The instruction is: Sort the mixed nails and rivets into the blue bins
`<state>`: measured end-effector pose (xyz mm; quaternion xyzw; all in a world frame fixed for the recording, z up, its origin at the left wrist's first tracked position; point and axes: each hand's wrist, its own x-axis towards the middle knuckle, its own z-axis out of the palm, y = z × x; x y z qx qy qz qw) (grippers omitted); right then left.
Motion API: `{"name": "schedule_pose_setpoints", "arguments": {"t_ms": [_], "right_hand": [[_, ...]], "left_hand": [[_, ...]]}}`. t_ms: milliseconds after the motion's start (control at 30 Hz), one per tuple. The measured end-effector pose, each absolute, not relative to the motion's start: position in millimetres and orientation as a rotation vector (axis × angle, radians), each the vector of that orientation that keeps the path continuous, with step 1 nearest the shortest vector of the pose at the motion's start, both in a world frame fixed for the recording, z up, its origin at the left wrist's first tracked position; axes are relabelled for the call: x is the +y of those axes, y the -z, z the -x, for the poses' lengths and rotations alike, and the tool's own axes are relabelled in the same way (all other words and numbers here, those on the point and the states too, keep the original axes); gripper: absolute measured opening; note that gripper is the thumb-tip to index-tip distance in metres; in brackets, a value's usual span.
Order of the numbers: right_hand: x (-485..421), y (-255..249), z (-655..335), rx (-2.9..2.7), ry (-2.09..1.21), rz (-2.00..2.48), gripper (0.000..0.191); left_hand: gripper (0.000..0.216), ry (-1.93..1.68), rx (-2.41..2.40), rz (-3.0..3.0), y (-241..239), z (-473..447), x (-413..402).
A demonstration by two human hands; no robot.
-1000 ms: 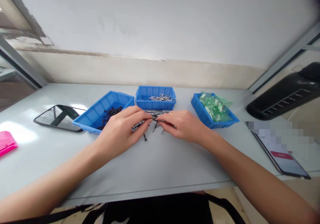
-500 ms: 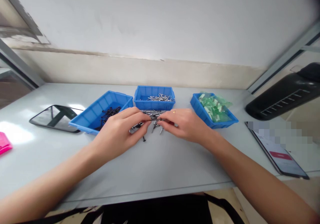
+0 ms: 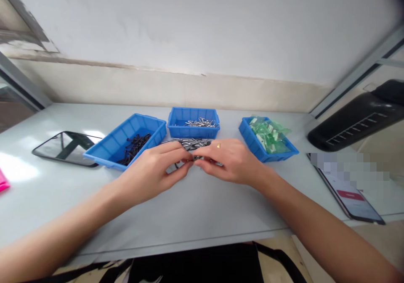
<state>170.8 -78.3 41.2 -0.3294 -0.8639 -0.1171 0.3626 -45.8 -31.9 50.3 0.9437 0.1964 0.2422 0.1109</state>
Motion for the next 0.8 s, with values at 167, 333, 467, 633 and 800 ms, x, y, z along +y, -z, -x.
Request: {"name": "schedule_pose_setpoints", "arguments": {"t_ms": [167,333,467,633,800], "right_hand": [[-78.5,-43.0,-170.1,-2.226,0.287,0.838,0.022],[-78.7,-41.2,-171.0,-2.216,0.314,0.830,0.019],[-79.4,-43.2,-172.5,-2.212,0.290,0.894,0.018],[-80.2,-46.0,-174.1,-2.211,0.239,0.948,0.016],[-80.1,-45.9,-175.0,-2.208,0.245,0.945,0.015]], "left_hand": [[0.017,-0.669,0.576,-2.770,-50.6,45.2,-32.0],[0.016,-0.705,0.577,-2.767,-50.3,44.9,-32.0],[0.015,-0.779,0.610,-2.751,-49.1,46.1,-31.2],[0.012,-0.872,0.638,-2.768,-48.2,47.7,-30.9],[0.007,-0.967,0.635,-2.750,-52.9,46.8,-32.9]]}}
